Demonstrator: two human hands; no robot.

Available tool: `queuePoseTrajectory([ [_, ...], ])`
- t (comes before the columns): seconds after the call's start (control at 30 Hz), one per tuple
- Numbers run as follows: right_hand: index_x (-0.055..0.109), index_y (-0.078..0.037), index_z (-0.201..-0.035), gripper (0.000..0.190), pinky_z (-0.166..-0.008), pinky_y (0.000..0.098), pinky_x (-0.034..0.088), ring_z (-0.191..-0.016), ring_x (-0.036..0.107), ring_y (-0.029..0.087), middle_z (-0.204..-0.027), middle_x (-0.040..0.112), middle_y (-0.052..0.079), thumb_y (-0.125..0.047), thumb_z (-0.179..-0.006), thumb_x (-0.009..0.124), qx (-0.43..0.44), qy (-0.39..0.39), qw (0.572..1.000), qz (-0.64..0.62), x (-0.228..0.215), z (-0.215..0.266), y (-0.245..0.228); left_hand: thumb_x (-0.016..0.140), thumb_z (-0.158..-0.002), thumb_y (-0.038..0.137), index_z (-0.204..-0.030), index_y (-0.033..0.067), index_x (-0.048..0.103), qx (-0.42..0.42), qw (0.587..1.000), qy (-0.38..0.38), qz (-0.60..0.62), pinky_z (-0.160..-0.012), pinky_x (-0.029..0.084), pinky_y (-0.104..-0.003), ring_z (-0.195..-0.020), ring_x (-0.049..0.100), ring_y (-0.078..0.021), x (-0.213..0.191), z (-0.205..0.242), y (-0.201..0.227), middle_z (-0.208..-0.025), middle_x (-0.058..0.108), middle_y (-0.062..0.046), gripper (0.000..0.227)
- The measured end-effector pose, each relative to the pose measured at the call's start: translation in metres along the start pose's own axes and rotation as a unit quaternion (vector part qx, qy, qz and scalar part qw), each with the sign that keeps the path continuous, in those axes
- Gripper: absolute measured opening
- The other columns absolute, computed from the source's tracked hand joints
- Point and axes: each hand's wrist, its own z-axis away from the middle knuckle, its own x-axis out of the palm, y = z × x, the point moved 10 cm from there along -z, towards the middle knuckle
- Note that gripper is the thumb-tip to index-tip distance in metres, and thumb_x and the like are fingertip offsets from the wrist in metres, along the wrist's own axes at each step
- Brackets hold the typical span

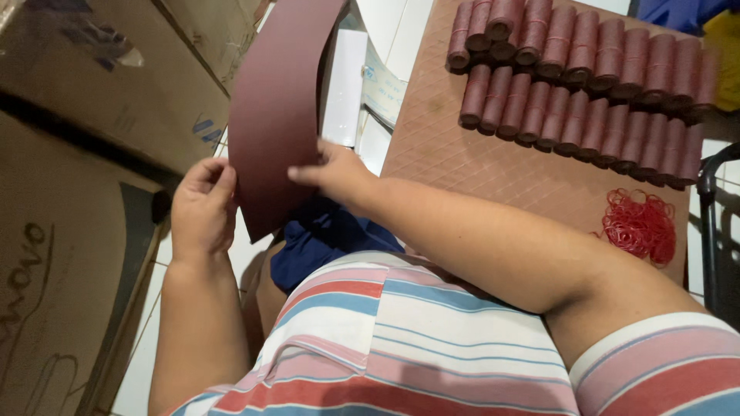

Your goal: The person rolls a strip of maroon sandpaper around a cylindrical cardboard tube to form a sanding drum. They secure the rolled paper with a red rubber band and place the finished drum on a wooden board alongside other completed drums.

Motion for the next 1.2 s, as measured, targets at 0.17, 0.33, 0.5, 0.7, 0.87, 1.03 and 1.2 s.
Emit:
queuePoseTrajectory([
  [0.17,0.06,-0.005,-0.097,0.03,-0.062,0.0296,0.055,-0.076,0.065,0.02,-0.083,0.065,0.008,-0.01,-0.069,0.071,0.04,0.011,0.998,-0.052,-0.004,0.011,0.013,0.052,-0.09,0.011,-0.099,0.0036,0.056,-0.028,0.989,-0.082,-0.123,-0.073,0.045,-0.028,-0.079,0.05,-0.0107,0.021,0.032,0.034,-0.082,0.054,-0.005,0.012],
  [0.33,0.057,-0.001,-0.093,0.025,-0.057,0.0336,0.056,-0.071,0.065,0.022,-0.079,0.065,0.011,-0.006,-0.072,0.069,0.014,0.011,0.976,-0.217,0.008,0.025,-0.028,0.053,-0.087,0.012,-0.103,0.0041,0.061,-0.147,0.966,-0.156,-0.146,-0.088,0.042,-0.037,-0.09,0.054,-0.0156,-0.002,0.067,-0.008,-0.094,0.064,-0.009,0.02],
  [0.5,0.055,-0.006,-0.097,0.025,-0.059,0.0395,0.057,-0.075,0.067,0.027,-0.086,0.066,0.011,-0.008,-0.075,0.067,-0.013,0.023,0.962,-0.272,0.004,0.011,-0.035,0.066,-0.072,0.003,-0.108,0.0004,0.061,-0.157,0.918,-0.212,-0.295,-0.098,0.035,-0.042,-0.108,0.052,-0.0235,-0.013,0.085,0.008,-0.104,0.064,-0.015,0.036],
  [0.7,0.04,-0.003,-0.119,0.052,-0.068,0.0394,0.057,-0.084,0.062,0.026,-0.096,0.059,0.015,-0.018,-0.078,0.068,-0.074,0.087,0.983,-0.145,-0.032,0.011,-0.036,0.06,-0.082,0.007,-0.089,0.0029,0.069,-0.082,0.938,-0.174,-0.289,-0.078,0.048,-0.034,-0.077,0.058,-0.0113,-0.014,0.092,0.032,-0.072,0.068,-0.008,0.012],
  [0.87,0.03,0.0,-0.126,0.074,-0.094,0.0552,0.036,-0.111,0.04,0.051,-0.12,0.029,0.031,-0.021,-0.07,0.073,-0.224,0.179,0.926,0.245,-0.019,0.098,-0.092,0.055,-0.085,0.007,-0.089,-0.0012,0.066,-0.048,0.967,-0.15,-0.202,-0.063,0.049,-0.03,-0.062,0.054,-0.0115,-0.008,0.102,0.049,-0.063,0.062,-0.009,0.014],
  [1.03,0.051,-0.013,-0.115,0.074,-0.102,0.0516,0.025,-0.118,0.035,0.041,-0.12,0.043,0.014,-0.058,-0.059,0.069,-0.359,-0.081,0.808,0.46,0.056,0.135,-0.086,0.053,-0.089,0.015,-0.104,-0.0007,0.062,-0.126,0.969,-0.101,-0.189,-0.074,0.047,-0.033,-0.077,0.054,-0.0137,0.008,0.105,0.05,-0.082,0.064,-0.012,0.024],
  [1.2,0.038,-0.008,-0.126,0.1,-0.106,0.05,0.023,-0.125,0.031,0.041,-0.13,0.035,0.022,-0.065,-0.05,0.07,-0.285,-0.129,0.846,0.431,0.059,0.139,-0.08,0.05,-0.086,0.026,-0.116,-0.0046,0.053,-0.2,0.966,-0.163,0.019,-0.059,0.05,-0.026,-0.068,0.058,-0.012,0.03,0.115,0.027,-0.085,0.062,-0.012,0.042],
])
